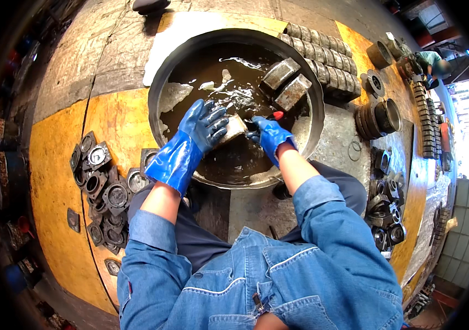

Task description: The person cleans metal mechanical parts using a brush and a tub of liquid, scrubbing the surfaces of different parts one at a time.

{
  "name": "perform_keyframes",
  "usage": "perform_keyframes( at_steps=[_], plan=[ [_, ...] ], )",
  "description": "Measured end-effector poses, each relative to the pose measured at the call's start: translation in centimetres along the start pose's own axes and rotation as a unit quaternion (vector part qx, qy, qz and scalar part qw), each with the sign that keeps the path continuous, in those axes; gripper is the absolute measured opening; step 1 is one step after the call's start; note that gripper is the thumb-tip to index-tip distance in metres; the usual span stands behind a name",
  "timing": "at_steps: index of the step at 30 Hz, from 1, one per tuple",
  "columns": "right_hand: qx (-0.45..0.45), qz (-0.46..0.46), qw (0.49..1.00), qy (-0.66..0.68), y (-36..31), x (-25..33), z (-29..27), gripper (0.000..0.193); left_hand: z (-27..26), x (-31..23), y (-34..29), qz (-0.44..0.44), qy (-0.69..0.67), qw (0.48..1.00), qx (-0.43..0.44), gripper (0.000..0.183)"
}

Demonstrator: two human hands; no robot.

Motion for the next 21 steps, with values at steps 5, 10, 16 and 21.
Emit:
perform_keyframes(
  at_steps=[5,10,16,21],
  plan=[
    [-0.115,0.06,0.956,-0.262,-3.6,0.9,0.9,0.059,-0.4,-0.6,-0.2,0.037,-0.031,0.999,-0.006,0.058],
    [-0.088,-0.107,0.974,-0.181,-6.3,7.7,0.5,0.058,0.1,-0.7,1.1,0.077,-0.02,0.997,-0.018,0.07],
    [-0.004,-0.169,0.981,-0.096,-9.1,13.7,3.5,0.039,2.3,0.1,1.0,0.07,-0.102,0.992,0.033,0.075],
    [0.005,-0.165,0.976,-0.142,-9.5,13.1,3.7,0.046,2.8,0.0,1.1,0.068,-0.074,0.995,-0.01,0.072]
  ],
)
Point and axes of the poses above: each hand's wrist, its own y-axis towards the middle knuckle, its own z-axis out of the palm, x = y × z, the point moved 8 cm from there along y, towards the middle knuckle, and after that the axes turned 15 degrees about -y, right-handed, at the moved point
